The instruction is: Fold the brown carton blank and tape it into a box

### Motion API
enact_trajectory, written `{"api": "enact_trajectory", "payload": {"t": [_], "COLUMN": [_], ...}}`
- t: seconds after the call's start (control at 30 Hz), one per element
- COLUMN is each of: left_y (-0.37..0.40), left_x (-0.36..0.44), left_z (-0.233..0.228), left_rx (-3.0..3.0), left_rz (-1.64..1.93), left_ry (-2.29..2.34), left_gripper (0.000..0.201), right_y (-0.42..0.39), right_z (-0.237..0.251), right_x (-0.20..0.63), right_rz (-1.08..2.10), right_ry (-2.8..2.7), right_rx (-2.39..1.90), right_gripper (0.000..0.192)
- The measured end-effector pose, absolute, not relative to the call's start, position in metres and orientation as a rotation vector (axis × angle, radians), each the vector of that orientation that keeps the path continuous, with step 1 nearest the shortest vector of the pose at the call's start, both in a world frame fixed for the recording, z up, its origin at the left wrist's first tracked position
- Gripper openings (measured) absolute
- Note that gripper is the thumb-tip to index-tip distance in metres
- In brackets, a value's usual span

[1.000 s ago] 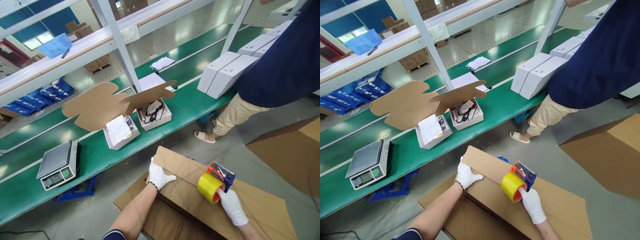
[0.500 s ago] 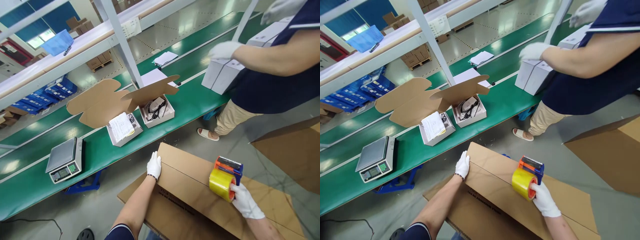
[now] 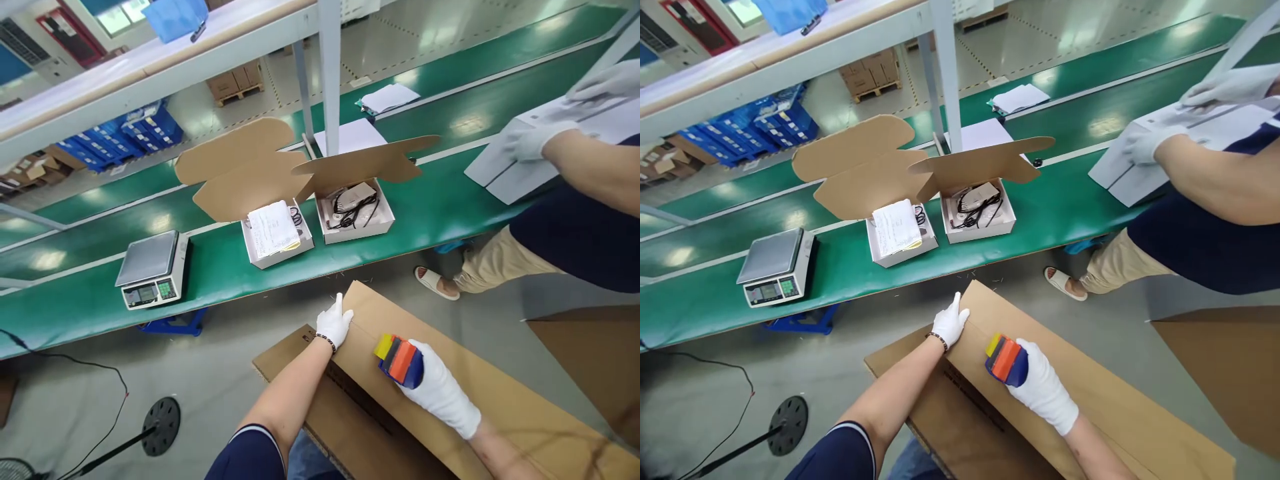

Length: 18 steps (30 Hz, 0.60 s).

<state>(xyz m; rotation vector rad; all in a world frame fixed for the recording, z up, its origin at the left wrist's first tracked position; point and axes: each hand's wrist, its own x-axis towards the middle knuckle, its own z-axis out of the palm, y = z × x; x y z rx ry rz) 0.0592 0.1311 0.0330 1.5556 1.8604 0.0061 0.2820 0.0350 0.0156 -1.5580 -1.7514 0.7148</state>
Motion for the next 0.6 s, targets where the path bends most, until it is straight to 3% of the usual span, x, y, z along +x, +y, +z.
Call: {"api": "enact_trajectory", "payload": {"t": [0.13,0.2,0.3,0.4,0.6], "left_y": [0.134,0.132,0.121,0.107,0.092], "left_x": [0.061,0.062,0.065,0.072,0.092], "left_z": [0.045,0.056,0.075,0.087,0.065], "left_rx": [1.498,1.503,1.547,1.520,1.398], "left_rz": [0.041,0.118,0.235,0.201,0.262], "left_ry": [1.818,1.789,1.651,1.410,1.376], "left_gripper": [0.073,0.074,0.055,0.053,0.042], "right_y": [0.040,0.041,0.040,0.036,0.036], "right_z": [0.019,0.021,0.024,0.021,0.008], "right_x": [0.280,0.281,0.283,0.285,0.282], "right_rz": [0.802,0.792,0.725,0.656,0.314], "right_ry": [-1.847,-1.868,-1.909,-1.960,-2.147], "right_rx": [-1.643,-1.664,-1.652,-1.682,-1.596], "right_gripper": [0.031,0.035,0.046,0.049,0.063]}}
